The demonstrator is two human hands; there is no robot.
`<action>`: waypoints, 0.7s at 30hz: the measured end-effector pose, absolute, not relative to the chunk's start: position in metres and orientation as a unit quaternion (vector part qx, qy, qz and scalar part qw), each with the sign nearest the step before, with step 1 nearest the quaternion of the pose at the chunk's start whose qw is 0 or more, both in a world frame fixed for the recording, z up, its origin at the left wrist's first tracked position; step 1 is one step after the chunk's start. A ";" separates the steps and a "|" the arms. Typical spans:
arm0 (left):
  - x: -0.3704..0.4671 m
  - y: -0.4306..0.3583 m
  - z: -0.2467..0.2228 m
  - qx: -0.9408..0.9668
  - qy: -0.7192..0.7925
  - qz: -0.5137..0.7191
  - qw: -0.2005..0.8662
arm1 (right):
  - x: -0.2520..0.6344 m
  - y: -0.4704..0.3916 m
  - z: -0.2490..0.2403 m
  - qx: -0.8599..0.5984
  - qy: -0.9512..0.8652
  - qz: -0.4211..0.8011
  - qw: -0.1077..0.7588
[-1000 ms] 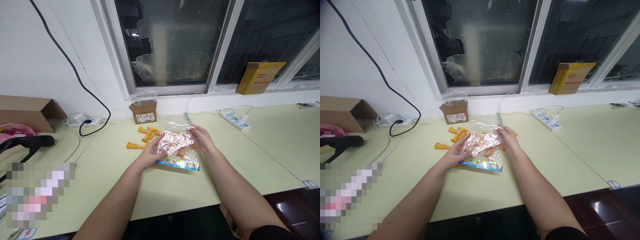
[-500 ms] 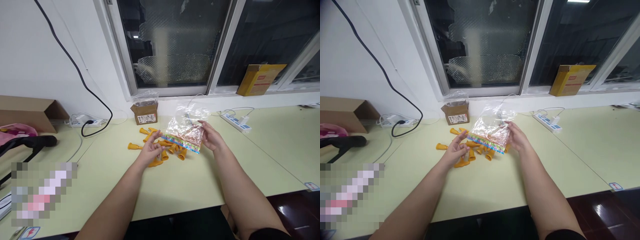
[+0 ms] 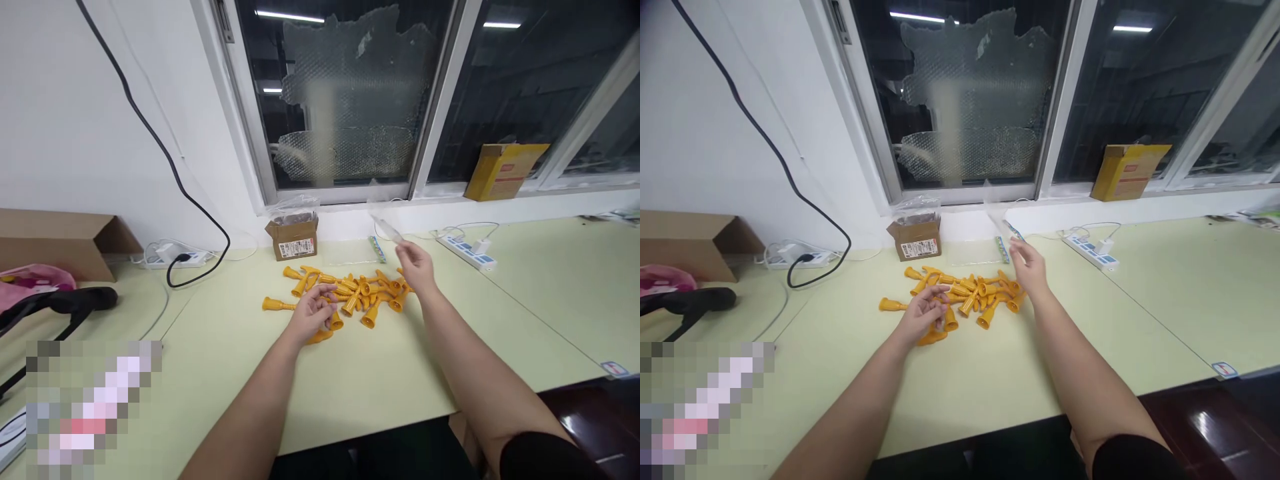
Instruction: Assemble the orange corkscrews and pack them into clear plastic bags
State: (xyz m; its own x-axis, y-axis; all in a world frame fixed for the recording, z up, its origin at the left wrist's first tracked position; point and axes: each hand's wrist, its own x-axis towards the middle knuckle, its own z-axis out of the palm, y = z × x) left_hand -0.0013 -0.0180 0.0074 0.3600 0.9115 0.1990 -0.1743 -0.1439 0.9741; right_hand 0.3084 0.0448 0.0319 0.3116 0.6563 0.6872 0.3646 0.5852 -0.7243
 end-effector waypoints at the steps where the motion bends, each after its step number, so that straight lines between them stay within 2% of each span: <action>1: -0.001 -0.019 0.008 0.589 0.310 0.471 0.579 | 0.304 0.053 0.033 -0.463 -0.623 0.080 0.625; 4: 0.001 -0.020 0.010 0.583 0.307 0.464 0.592 | 0.288 0.079 0.038 -0.534 -0.724 0.021 0.437; 7: 0.001 -0.021 0.010 0.577 0.310 0.464 0.596 | 0.273 0.104 0.042 -0.599 -0.767 0.024 0.229; 9: 0.001 -0.021 0.009 0.575 0.316 0.464 0.596 | 0.266 0.118 0.043 -0.607 -0.779 0.042 0.150; 16: -0.001 -0.026 0.014 0.582 0.333 0.452 0.589 | 0.254 0.150 0.038 -0.598 -0.796 0.088 0.011; 21: 0.000 -0.029 0.021 0.585 0.333 0.440 0.594 | 0.248 0.160 0.028 -0.591 -0.801 0.087 -0.042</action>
State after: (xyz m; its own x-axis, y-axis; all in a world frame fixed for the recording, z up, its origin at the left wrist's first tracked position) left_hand -0.0002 -0.0294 0.0213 0.3913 0.9126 0.1190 -0.1326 -0.0721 0.9885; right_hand 0.2476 0.1601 0.0275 -0.2986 0.9390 -0.1705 0.9537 0.2868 -0.0906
